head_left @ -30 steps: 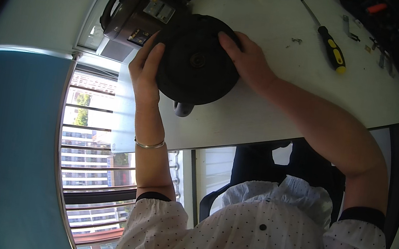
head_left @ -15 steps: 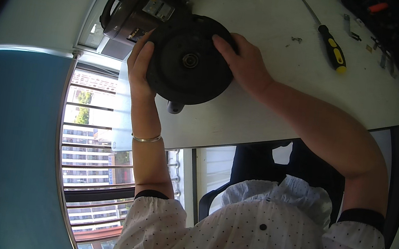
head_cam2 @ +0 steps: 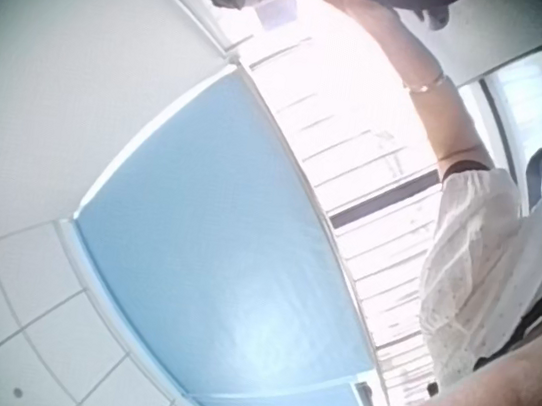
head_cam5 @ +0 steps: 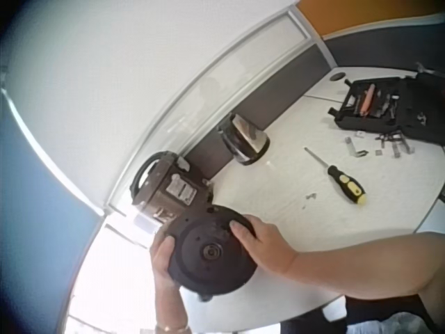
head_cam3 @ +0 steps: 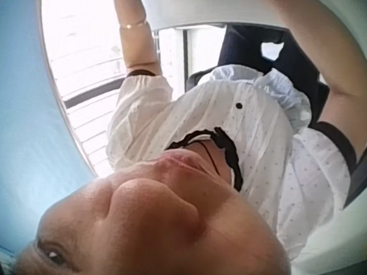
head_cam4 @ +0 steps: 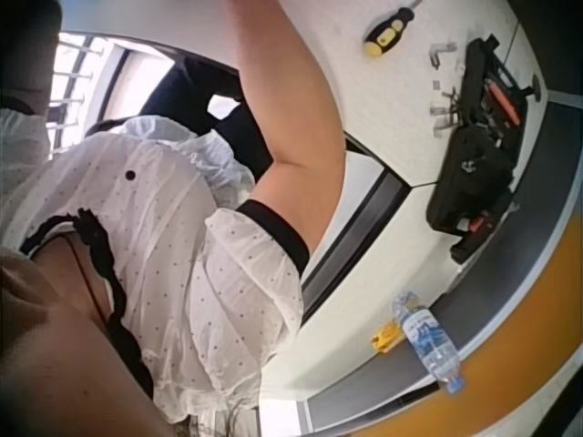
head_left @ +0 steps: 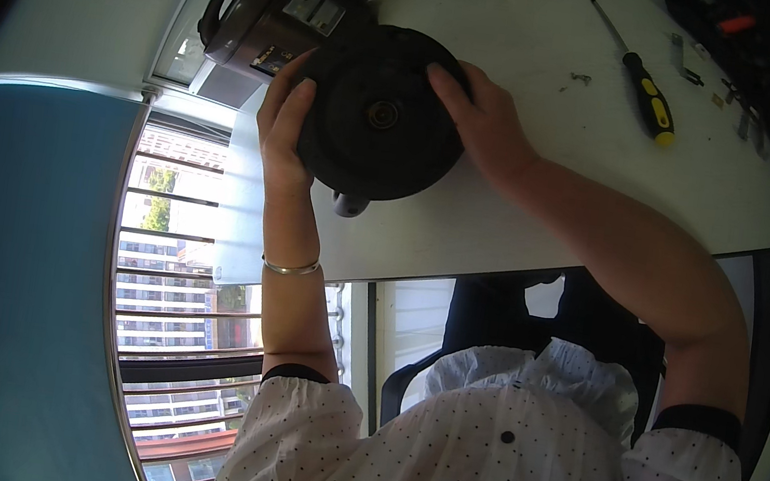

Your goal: The person reassembles an electric kettle by hand, aligning the internal components and attaching the black base plate. They then use a screwdriver to fasten a screw into the center of the base.

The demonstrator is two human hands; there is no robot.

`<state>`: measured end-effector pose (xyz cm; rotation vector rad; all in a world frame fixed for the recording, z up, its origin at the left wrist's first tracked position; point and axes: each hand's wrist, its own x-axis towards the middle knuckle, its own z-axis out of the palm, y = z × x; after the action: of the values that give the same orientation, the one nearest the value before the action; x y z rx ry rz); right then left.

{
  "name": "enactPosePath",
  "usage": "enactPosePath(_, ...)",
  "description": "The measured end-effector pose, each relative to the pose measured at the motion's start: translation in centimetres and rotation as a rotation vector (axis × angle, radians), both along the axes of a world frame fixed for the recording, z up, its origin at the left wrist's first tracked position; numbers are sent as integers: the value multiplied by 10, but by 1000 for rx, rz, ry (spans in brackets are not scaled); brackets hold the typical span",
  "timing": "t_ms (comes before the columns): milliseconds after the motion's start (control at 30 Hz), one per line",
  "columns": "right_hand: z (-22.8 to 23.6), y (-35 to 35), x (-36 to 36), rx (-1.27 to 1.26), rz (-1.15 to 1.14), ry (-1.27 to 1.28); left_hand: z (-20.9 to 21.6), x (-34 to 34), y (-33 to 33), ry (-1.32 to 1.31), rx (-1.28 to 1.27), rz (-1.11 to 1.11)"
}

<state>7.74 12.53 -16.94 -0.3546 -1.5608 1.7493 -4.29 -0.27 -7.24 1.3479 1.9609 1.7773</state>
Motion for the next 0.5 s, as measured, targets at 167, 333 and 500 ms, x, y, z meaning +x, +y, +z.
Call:
enactPosePath(167,-1,2,-1,13,16,2,-3,0,-6,33,-22,-9)
enactPosePath(333,-1,-2,-1,4,17,6,0,0,-9,19,-40,-53)
enactPosePath(500,-3,-4,1,19,14,26,1,1,-11,60,-70,-70)
